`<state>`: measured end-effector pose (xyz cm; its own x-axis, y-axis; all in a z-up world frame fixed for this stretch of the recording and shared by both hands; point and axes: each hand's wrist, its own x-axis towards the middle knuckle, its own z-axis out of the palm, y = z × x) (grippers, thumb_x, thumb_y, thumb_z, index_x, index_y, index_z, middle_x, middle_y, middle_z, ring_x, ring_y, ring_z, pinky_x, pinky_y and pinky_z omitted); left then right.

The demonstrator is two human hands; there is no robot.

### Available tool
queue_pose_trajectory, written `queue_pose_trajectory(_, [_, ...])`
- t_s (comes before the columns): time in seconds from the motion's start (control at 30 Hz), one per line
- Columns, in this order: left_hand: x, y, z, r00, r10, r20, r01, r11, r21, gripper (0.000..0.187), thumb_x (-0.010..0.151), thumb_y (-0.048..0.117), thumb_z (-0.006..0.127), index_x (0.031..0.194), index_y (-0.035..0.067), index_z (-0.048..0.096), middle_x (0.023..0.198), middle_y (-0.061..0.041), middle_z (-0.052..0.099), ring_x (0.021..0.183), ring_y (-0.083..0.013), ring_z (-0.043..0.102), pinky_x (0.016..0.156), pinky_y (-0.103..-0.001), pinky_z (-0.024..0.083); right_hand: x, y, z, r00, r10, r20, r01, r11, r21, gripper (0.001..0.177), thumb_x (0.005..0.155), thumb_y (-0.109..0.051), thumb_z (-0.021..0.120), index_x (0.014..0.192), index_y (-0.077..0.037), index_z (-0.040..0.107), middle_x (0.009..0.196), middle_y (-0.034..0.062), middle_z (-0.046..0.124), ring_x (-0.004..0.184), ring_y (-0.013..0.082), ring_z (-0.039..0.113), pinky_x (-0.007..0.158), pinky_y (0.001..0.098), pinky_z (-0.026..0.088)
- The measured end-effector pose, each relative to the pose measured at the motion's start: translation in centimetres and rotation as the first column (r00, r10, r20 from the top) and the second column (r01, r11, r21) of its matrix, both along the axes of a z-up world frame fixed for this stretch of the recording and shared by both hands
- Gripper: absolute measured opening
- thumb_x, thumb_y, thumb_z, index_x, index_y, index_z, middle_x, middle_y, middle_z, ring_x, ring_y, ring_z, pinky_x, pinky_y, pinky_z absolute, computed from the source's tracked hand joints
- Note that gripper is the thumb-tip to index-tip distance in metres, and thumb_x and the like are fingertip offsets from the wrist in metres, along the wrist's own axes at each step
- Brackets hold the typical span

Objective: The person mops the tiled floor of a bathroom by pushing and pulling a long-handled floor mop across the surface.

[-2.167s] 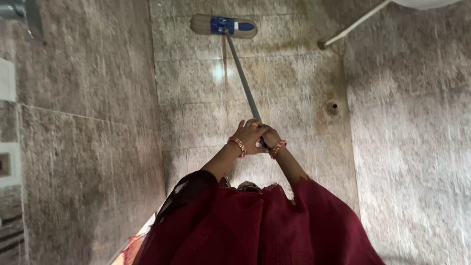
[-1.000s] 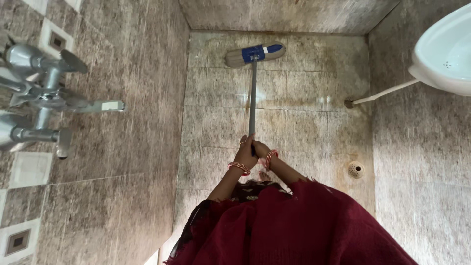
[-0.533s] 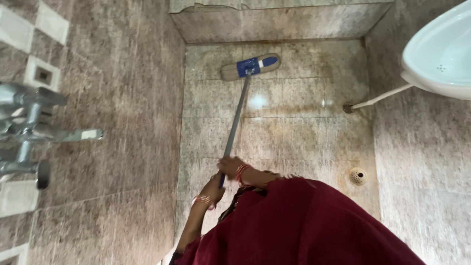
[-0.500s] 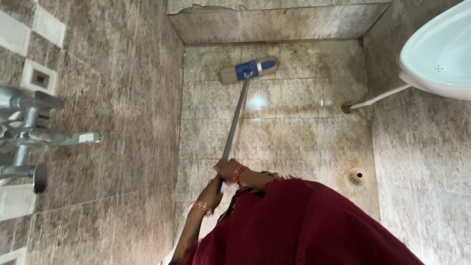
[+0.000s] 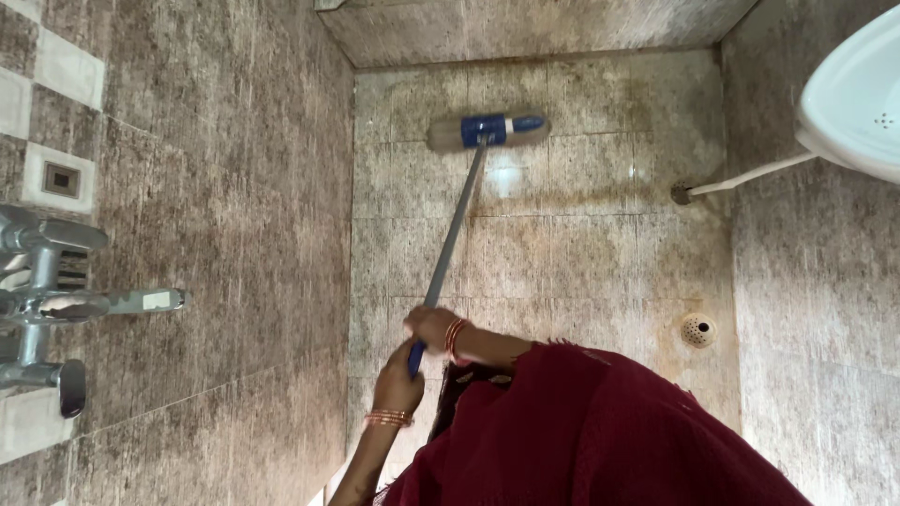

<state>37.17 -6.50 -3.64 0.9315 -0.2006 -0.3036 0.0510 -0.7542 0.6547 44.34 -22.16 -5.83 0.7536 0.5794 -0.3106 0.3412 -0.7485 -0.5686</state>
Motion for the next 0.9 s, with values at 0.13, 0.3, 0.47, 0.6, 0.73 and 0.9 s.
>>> queue_pose_trajectory(0.13, [6.6, -3.7, -5.9, 0.981, -0.098, -0.165, 0.126, 0.978, 0.165, 0.079, 0.085, 0.001, 0.060, 0.157, 0.013, 0.032, 0.115, -0.024, 0.069, 0.095, -0.0414, 0.072, 0.079, -0.050, 0.058, 3.9, -3.2, -4.1, 0.990, -0.079, 0.114, 0.101, 0.973, -0.206, 0.044, 0.079, -0.011, 0.081, 0.121, -0.009, 0.065, 0.142, 0.0104, 0.054, 0.137, 0.0265, 0.047, 0.102, 0.0440, 0.051])
queue_pose_trajectory(0.3, [9.1, -6.4, -11.2, 0.985, -0.141, -0.095, 0.154, 0.975, 0.158, 0.068, 0.089, 0.011, 0.068, 0.149, 0.004, 0.035, 0.116, -0.032, 0.067, 0.105, -0.0461, 0.069, 0.088, -0.052, 0.058, 2.6, -4.5, -8.8, 0.924, -0.303, 0.234, 0.337, 0.934, -0.119, 0.068, 0.080, -0.016, 0.078, 0.143, -0.012, 0.052, 0.158, 0.0171, 0.036, 0.141, 0.0336, 0.037, 0.099, 0.0501, 0.050])
queue_pose_trajectory(0.47, [2.3, -4.0, -12.7, 0.962, -0.130, -0.240, 0.184, 0.958, 0.221, 0.076, 0.091, 0.015, 0.063, 0.153, 0.005, 0.021, 0.120, -0.034, 0.062, 0.106, -0.0480, 0.067, 0.088, -0.053, 0.056, -3.0, -1.7, -9.5, 0.949, -0.208, 0.236, 0.256, 0.947, -0.195, 0.049, 0.084, -0.026, 0.075, 0.128, -0.011, 0.059, 0.155, 0.0152, 0.041, 0.144, 0.0349, 0.037, 0.096, 0.0537, 0.051])
queue_pose_trajectory(0.6, [-4.8, 1.5, -13.0, 0.963, -0.165, -0.211, 0.210, 0.954, 0.214, 0.070, 0.093, 0.014, 0.060, 0.152, 0.004, 0.024, 0.117, -0.036, 0.063, 0.105, -0.0495, 0.067, 0.089, -0.054, 0.056, -8.8, 2.7, -8.6, 0.967, -0.083, 0.240, 0.133, 0.971, -0.200, 0.040, 0.084, -0.022, 0.073, 0.120, -0.007, 0.062, 0.140, 0.0146, 0.056, 0.143, 0.0344, 0.044, 0.097, 0.0495, 0.054])
queue_pose_trajectory(0.73, [-14.0, 10.4, -10.7, 0.927, -0.184, -0.325, 0.272, 0.930, 0.246, 0.076, 0.089, 0.016, 0.064, 0.154, 0.010, 0.024, 0.108, -0.033, 0.069, 0.102, -0.0470, 0.069, 0.088, -0.053, 0.057, -16.4, 10.9, -7.7, 0.995, 0.044, 0.093, -0.025, 0.980, -0.197, 0.049, 0.075, -0.019, 0.074, 0.121, -0.006, 0.063, 0.122, 0.0177, 0.066, 0.122, 0.0323, 0.060, 0.101, 0.0441, 0.053])
queue_pose_trajectory(0.9, [-27.0, 24.0, -4.2, 0.900, -0.189, -0.394, 0.293, 0.930, 0.223, 0.085, 0.087, 0.021, 0.069, 0.157, 0.018, 0.021, 0.106, -0.028, 0.071, 0.101, -0.0448, 0.071, 0.086, -0.052, 0.058, -28.3, 23.1, -4.6, 0.977, 0.212, -0.019, -0.213, 0.966, -0.147, 0.023, 0.082, -0.024, 0.070, 0.101, -0.012, 0.073, 0.113, 0.0101, 0.072, 0.117, 0.0308, 0.064, 0.099, 0.0450, 0.054])
